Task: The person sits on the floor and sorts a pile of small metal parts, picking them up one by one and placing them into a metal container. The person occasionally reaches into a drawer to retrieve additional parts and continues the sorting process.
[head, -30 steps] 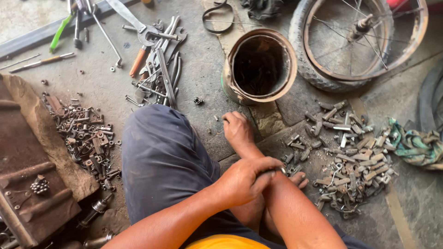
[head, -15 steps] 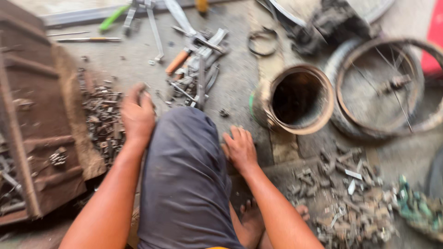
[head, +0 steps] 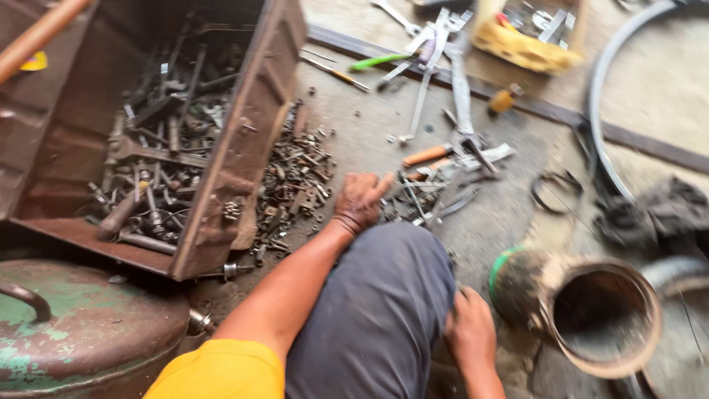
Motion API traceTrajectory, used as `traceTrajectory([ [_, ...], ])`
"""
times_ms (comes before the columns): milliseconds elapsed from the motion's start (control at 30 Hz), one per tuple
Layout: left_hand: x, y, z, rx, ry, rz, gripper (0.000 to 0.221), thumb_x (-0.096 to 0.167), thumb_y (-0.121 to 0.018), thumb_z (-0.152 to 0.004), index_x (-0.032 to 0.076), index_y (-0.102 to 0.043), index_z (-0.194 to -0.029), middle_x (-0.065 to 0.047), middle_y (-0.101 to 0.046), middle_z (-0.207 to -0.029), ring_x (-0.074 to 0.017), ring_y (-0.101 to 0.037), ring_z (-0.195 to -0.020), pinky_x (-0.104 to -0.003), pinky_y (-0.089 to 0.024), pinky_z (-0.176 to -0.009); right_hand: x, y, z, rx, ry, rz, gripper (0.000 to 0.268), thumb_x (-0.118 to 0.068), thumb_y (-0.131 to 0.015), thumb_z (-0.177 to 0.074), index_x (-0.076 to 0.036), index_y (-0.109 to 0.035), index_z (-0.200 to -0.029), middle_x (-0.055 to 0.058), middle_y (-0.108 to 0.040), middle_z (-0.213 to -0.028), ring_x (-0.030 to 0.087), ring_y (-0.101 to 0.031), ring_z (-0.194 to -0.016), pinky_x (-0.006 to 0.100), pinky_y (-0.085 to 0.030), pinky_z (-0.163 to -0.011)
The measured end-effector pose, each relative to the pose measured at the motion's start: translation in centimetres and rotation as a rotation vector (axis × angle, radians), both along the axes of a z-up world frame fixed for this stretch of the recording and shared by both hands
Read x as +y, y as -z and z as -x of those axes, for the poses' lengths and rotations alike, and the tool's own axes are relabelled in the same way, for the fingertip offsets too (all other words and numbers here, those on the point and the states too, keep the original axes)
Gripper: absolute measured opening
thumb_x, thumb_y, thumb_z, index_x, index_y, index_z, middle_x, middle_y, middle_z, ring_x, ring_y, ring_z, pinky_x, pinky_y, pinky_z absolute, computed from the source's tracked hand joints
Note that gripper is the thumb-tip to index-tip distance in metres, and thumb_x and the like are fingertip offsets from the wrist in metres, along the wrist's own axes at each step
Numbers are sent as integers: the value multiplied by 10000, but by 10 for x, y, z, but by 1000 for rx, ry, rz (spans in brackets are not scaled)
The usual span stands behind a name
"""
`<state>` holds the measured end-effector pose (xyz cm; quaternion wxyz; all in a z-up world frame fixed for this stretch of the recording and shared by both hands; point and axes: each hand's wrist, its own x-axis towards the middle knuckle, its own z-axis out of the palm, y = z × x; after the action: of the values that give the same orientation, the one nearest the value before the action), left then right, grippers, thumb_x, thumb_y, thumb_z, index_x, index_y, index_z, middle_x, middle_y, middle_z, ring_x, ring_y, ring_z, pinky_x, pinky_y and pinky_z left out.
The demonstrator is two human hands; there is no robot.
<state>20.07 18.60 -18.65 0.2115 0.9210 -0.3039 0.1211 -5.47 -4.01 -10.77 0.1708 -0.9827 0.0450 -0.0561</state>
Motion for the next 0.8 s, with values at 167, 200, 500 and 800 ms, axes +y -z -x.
traceTrajectory([
  [167,4,-3,-9,-6,80,16,491,104,-560,-837,185,-614,-1318,-66,-584,-946,-255,-592,-904,-430,-455,-861,-4,-43,-39,200,334,-397,286,-130,-710,-856,-44,-731,-1127,123,-752,-1060,249,-716,-959,359,-549,-872],
  [200,4,-2,-10,28,97,-3,492,112,-567,-828,198,-623,-1310,-63,-589,-941,-254,-594,-897,-425,-454,-839,-4,-55,-52,258,439,-481,260,-153,-715,-894,-47,-751,-1128,113,-779,-1025,218,-734,-914,341,-551,-853],
  [500,7,12,-13,13,87,43,499,146,-592,-815,196,-646,-1308,-35,-610,-962,-235,-611,-926,-400,-466,-840,55,-114,-228,119,64,-488,259,-148,-674,-939,-40,-732,-1168,112,-761,-1089,214,-730,-984,318,-542,-884],
  [800,3,36,-17,455,64,18,425,257,-511,-920,181,-592,-1330,-78,-622,-1130,-273,-604,-1043,-438,-462,-912,173,-38,-346,194,-838,-108,500,-107,-568,-882,-67,-596,-1380,155,-540,-1472,351,-535,-1307,440,-445,-1065],
])
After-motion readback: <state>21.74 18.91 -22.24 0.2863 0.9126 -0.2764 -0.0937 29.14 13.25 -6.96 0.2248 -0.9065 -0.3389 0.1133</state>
